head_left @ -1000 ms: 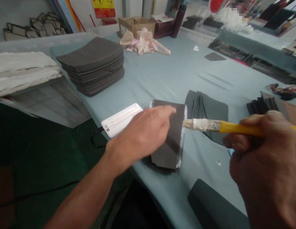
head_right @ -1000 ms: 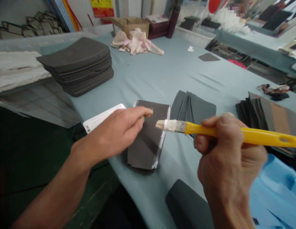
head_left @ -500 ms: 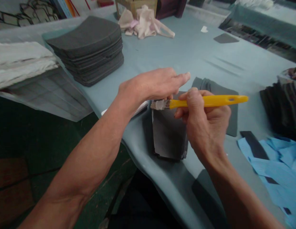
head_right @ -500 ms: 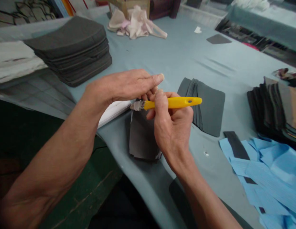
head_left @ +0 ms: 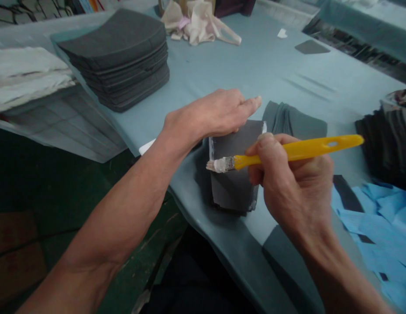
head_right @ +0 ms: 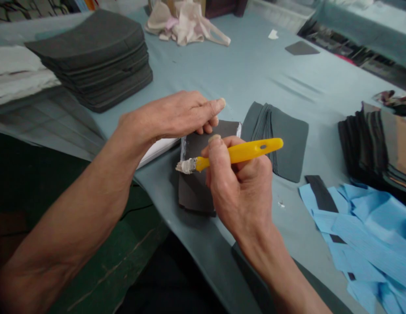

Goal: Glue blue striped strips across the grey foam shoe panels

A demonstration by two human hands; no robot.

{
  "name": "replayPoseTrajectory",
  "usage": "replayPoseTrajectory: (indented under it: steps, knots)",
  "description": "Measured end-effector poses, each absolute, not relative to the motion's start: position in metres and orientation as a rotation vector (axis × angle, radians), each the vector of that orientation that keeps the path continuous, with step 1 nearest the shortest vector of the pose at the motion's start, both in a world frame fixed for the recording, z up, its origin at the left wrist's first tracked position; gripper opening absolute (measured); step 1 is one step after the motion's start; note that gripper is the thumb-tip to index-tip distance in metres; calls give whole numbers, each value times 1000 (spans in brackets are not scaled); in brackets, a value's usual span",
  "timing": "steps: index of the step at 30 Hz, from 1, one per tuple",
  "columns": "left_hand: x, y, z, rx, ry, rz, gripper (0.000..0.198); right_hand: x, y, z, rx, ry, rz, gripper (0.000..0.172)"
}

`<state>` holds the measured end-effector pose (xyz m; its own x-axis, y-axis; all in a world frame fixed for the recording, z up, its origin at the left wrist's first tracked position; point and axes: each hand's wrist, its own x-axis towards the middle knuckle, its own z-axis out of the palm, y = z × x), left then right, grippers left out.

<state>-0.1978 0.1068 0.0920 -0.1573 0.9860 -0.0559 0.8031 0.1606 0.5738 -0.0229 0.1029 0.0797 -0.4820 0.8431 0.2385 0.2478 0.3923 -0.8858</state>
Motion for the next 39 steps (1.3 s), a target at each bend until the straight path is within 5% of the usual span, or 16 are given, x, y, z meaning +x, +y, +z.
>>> replayPoseTrajectory:
  steps: [25, 33, 39]
  knots:
    - [-174, 82, 91, 1929, 2092, 480, 53, 59, 57, 96, -1088, -2069, 1040, 39]
    - [-165, 46, 76, 2111, 1936, 576, 27, 118, 58, 90, -1267, -1631, 1061, 40]
    - [-150, 23, 78, 2177, 1902, 232, 68, 186, 75, 49, -1326, -1326, 1160, 40]
